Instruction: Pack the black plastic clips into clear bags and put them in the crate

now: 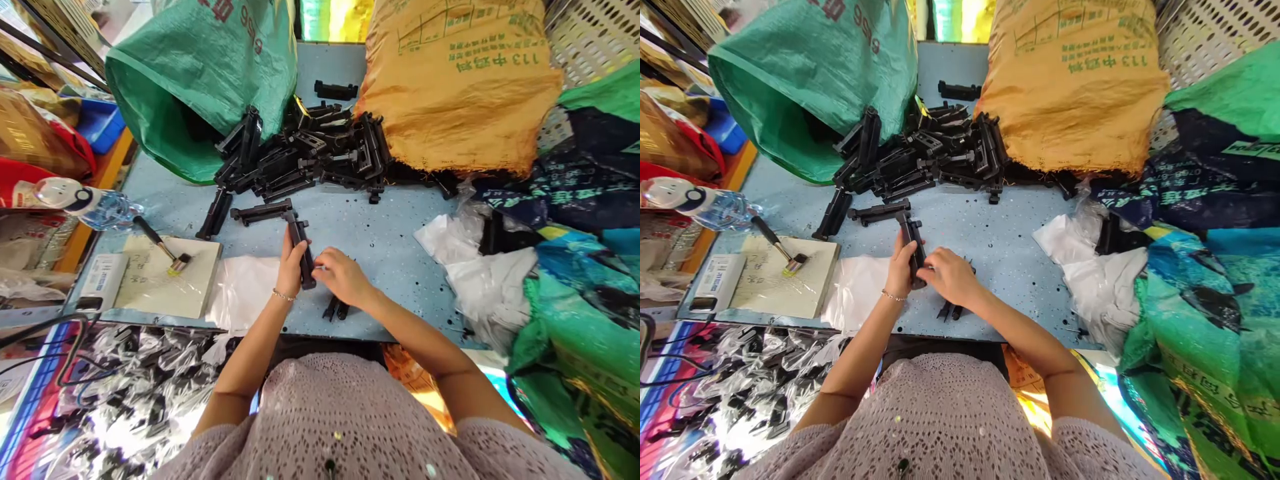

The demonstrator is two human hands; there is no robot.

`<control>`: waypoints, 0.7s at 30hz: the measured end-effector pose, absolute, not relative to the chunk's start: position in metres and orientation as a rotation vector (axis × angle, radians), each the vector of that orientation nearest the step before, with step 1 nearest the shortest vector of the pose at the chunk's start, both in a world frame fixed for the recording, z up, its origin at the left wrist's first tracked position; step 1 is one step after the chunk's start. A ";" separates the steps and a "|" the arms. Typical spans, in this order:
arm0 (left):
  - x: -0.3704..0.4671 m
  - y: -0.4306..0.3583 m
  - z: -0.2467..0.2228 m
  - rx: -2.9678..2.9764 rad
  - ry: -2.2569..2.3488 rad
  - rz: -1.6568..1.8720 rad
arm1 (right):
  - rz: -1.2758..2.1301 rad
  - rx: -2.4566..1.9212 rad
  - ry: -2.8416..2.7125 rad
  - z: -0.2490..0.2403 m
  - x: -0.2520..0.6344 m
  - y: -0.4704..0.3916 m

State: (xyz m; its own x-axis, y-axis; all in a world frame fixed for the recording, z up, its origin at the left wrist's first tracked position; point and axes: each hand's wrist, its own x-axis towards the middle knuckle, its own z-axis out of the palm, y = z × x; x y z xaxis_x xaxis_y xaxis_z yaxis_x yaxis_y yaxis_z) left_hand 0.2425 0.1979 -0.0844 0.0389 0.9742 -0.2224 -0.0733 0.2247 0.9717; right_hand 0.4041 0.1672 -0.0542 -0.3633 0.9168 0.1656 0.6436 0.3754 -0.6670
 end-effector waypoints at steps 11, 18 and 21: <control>0.247 0.172 -0.086 1.365 1.379 0.948 | 1.296 -1.399 -1.723 -0.067 0.410 0.181; 0.242 0.177 -0.093 1.506 1.554 0.589 | 0.660 -1.475 -2.273 -0.063 0.419 0.159; 0.260 0.154 -0.095 1.719 1.689 0.199 | 0.385 -1.669 -2.125 -0.058 0.431 0.231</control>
